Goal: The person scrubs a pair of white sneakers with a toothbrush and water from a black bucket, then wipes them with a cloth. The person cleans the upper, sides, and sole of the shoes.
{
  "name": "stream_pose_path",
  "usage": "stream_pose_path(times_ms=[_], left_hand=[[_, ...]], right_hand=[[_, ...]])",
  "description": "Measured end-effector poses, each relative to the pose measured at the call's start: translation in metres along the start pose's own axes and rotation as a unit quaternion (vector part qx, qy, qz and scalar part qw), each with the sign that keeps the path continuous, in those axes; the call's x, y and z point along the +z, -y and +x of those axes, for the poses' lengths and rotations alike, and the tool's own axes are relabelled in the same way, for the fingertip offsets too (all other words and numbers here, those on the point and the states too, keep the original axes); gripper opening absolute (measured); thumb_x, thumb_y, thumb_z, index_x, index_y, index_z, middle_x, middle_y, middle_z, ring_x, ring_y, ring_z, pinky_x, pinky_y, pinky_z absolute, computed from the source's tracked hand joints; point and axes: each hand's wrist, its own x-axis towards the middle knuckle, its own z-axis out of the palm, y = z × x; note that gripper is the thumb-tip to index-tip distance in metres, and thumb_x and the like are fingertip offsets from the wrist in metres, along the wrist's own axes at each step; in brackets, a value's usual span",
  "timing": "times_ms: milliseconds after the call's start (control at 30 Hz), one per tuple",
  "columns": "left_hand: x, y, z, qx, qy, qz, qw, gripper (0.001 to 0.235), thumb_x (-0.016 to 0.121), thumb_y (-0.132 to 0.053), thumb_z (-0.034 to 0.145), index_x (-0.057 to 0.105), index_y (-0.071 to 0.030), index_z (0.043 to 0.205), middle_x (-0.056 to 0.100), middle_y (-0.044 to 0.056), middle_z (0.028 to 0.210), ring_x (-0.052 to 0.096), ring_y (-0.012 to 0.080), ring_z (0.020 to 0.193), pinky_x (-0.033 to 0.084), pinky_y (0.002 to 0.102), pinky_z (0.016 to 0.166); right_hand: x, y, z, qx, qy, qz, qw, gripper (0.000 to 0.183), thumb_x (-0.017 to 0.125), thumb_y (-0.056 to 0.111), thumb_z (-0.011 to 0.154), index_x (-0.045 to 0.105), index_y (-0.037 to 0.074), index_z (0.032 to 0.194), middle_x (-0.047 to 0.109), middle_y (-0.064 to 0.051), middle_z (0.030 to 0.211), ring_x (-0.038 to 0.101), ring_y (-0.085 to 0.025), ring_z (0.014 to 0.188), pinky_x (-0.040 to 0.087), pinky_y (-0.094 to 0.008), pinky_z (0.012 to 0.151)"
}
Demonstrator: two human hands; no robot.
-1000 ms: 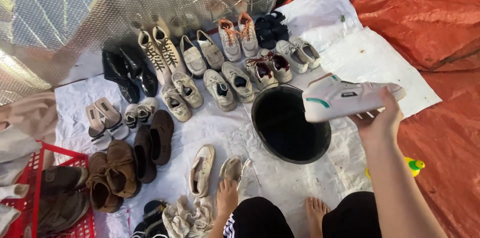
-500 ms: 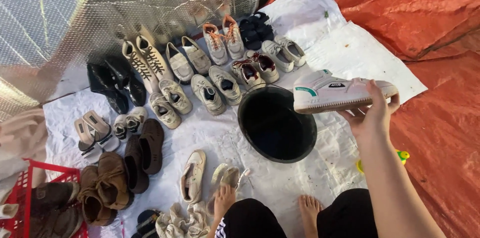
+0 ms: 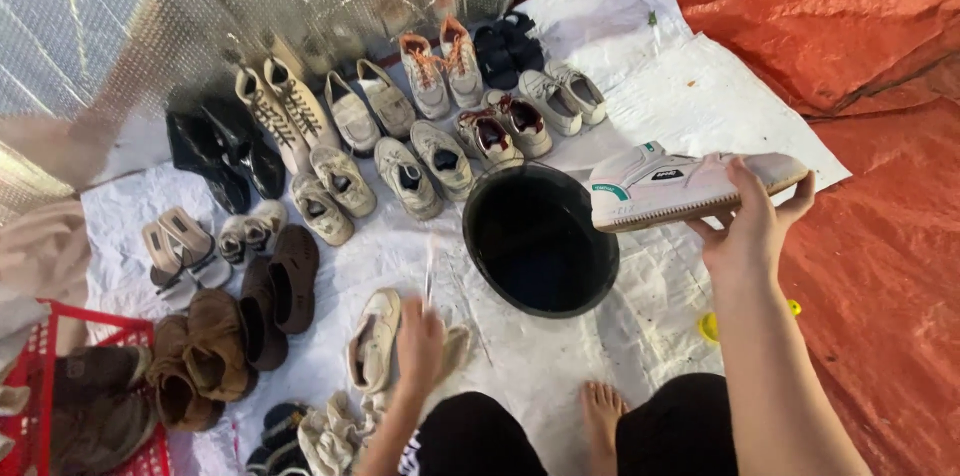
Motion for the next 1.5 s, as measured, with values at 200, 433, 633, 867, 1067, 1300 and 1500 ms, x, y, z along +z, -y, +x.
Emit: stream_pose_path(times_ms=[200, 433, 633, 867, 1067, 1300, 1500], left_hand=[[0.022, -0.170, 0.062, 0.041, 0.291, 0.250, 0.923, 0.050, 0.052, -0.025, 0.104, 0.058, -0.029, 0.153, 0.074, 0.010, 0.135, 0.072, 0.0356, 0.118, 0.055, 0.048, 0.091], [0.159, -0.179, 0.088, 0.212, 0.364, 0.602, 0.678, 0.044, 0.048, -0.004, 0.104, 0.076, -0.018, 0.135, 0.069, 0.005, 0.141, 0.068, 0.0293, 0.121, 0.057, 0.042, 0.083], [0.097, -0.198, 0.054, 0.137, 0.360, 0.569, 0.727, 0.038, 0.056, -0.002, 0.097, 0.077, -0.019, 0.124, 0.073, 0.003, 0.122, 0.070, 0.0282, 0.103, 0.055, 0.039, 0.068], [0.022, -0.168, 0.004, 0.062, 0.330, 0.648, 0.684, 0.036, 0.067, 0.005, 0.072, 0.072, -0.020, 0.097, 0.060, -0.004, 0.103, 0.047, 0.0159, 0.073, 0.025, 0.028, 0.052], [-0.010, -0.159, 0.013, 0.014, 0.215, 0.411, 0.886, 0.032, 0.047, -0.019, 0.104, 0.055, -0.014, 0.135, 0.067, 0.012, 0.122, 0.070, 0.0349, 0.101, 0.057, 0.046, 0.078], [-0.032, -0.241, -0.029, 0.077, 0.173, -0.039, 0.981, 0.059, 0.072, -0.053, 0.098, 0.057, 0.001, 0.114, 0.062, 0.029, 0.111, 0.069, 0.0543, 0.111, 0.057, 0.051, 0.088], [-0.018, -0.292, -0.051, 0.091, 0.172, -0.186, 0.963, 0.081, 0.094, -0.038, 0.074, 0.048, -0.005, 0.132, 0.061, 0.037, 0.142, 0.056, 0.0555, 0.137, 0.048, 0.064, 0.113]], right_hand=[[0.005, 0.000, -0.005, -0.029, 0.023, -0.039, 0.999, 0.095, 0.081, 0.014, 0.094, 0.022, 0.055, 0.157, 0.057, 0.007, 0.162, 0.069, -0.016, 0.131, 0.065, -0.045, 0.089], [0.014, -0.007, 0.005, -0.062, 0.017, -0.046, 0.997, 0.110, 0.090, 0.009, 0.087, 0.017, 0.049, 0.158, 0.054, -0.004, 0.164, 0.068, -0.021, 0.132, 0.064, -0.045, 0.084], [0.018, -0.010, 0.001, -0.052, -0.010, -0.044, 0.998, 0.107, 0.095, 0.015, 0.084, 0.019, 0.039, 0.155, 0.050, -0.006, 0.159, 0.068, -0.022, 0.127, 0.070, -0.046, 0.083], [0.029, -0.020, 0.002, -0.009, -0.030, -0.019, 0.999, 0.099, 0.094, 0.016, 0.081, 0.026, 0.037, 0.151, 0.053, -0.001, 0.162, 0.068, -0.024, 0.125, 0.062, -0.044, 0.072], [0.043, -0.025, -0.018, -0.054, 0.013, -0.087, 0.995, 0.121, 0.100, 0.003, 0.077, 0.015, 0.020, 0.161, 0.041, -0.018, 0.161, 0.055, -0.034, 0.142, 0.053, -0.046, 0.123], [0.046, -0.057, -0.040, -0.169, 0.136, -0.243, 0.945, 0.129, 0.100, 0.008, 0.084, 0.001, 0.016, 0.167, 0.020, -0.044, 0.160, 0.028, -0.066, 0.153, 0.028, -0.074, 0.125], [0.052, -0.062, -0.060, -0.140, 0.206, -0.331, 0.910, 0.141, 0.103, 0.026, 0.075, -0.003, 0.014, 0.168, 0.018, -0.045, 0.162, 0.029, -0.068, 0.149, 0.032, -0.079, 0.119]])
